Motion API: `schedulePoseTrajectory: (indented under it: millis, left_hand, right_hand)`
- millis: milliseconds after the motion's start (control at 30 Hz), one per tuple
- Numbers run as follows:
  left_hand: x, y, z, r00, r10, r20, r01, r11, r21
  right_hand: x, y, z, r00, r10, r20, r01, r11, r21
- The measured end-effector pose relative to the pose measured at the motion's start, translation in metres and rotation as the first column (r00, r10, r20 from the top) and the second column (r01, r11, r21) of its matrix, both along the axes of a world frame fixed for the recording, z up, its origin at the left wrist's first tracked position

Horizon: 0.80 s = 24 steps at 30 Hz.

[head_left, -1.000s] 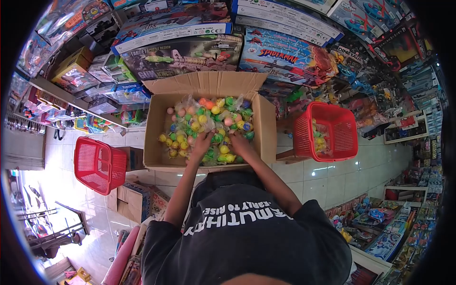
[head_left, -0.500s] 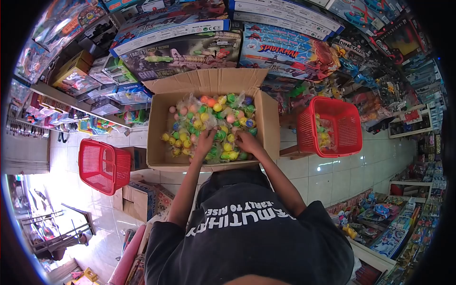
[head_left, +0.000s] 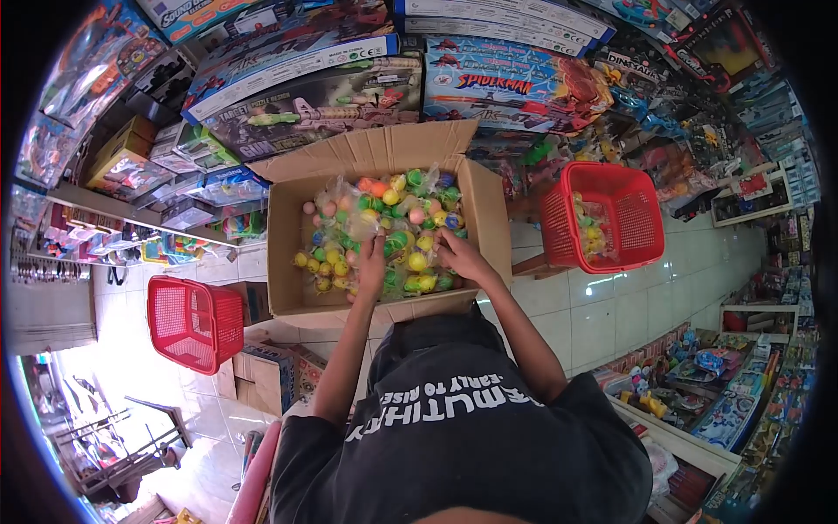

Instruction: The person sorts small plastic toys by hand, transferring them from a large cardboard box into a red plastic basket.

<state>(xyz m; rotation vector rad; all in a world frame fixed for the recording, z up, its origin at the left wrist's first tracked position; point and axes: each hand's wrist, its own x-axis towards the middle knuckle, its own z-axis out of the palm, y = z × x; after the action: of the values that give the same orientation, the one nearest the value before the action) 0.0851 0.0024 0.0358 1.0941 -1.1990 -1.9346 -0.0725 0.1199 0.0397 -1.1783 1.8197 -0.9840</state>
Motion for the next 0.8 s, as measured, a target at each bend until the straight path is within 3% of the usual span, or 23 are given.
schedulePoseTrajectory:
  millis: [67, 133, 167, 233, 367, 433, 533, 733, 800]
  left_hand:
    - [-0.004, 0.005, 0.001, 0.998, 0.034, -0.043, -0.029, 0.994, 0.105]
    - [-0.007, 0.006, -0.013, 0.988, -0.141, 0.059, 0.141, 0.99, -0.004]
    - [-0.009, 0.009, -0.02, 0.987, -0.151, 0.057, 0.152, 0.988, 0.001]
    - [-0.016, 0.02, 0.002, 0.946, -0.309, -0.094, 0.322, 0.924, 0.204]
    - [-0.025, 0.034, 0.018, 0.886, -0.411, -0.212, 0.451, 0.87, 0.199]
    - [-0.03, 0.038, 0.021, 0.834, -0.504, -0.224, 0.545, 0.816, 0.194]
    - [-0.042, 0.056, 0.045, 0.878, -0.437, -0.194, 0.474, 0.85, 0.231]
    - [-0.068, 0.089, 0.029, 0.824, -0.491, -0.285, 0.565, 0.756, 0.331]
    - [-0.079, 0.103, 0.032, 0.812, -0.518, -0.267, 0.581, 0.758, 0.297]
  right_hand:
    - [-0.001, 0.002, 0.008, 0.998, 0.004, 0.058, -0.002, 0.999, -0.033]
    - [0.001, 0.004, 0.021, 0.992, -0.041, 0.118, 0.054, 0.993, -0.104]
    - [0.002, 0.005, 0.026, 0.992, -0.052, 0.117, 0.064, 0.993, -0.099]
    - [0.003, 0.01, 0.036, 0.993, -0.067, 0.095, 0.078, 0.99, -0.115]
    - [-0.002, 0.025, 0.058, 0.991, -0.135, 0.004, 0.135, 0.986, -0.094]
    - [-0.006, 0.033, 0.062, 0.986, -0.116, 0.123, 0.131, 0.983, -0.125]
    - [-0.013, 0.049, 0.067, 0.997, -0.075, 0.03, 0.079, 0.981, -0.175]
    - [-0.033, 0.098, 0.087, 0.983, -0.137, -0.123, 0.102, 0.961, -0.256]
    - [-0.041, 0.117, 0.096, 0.971, -0.148, -0.189, 0.09, 0.954, -0.285]
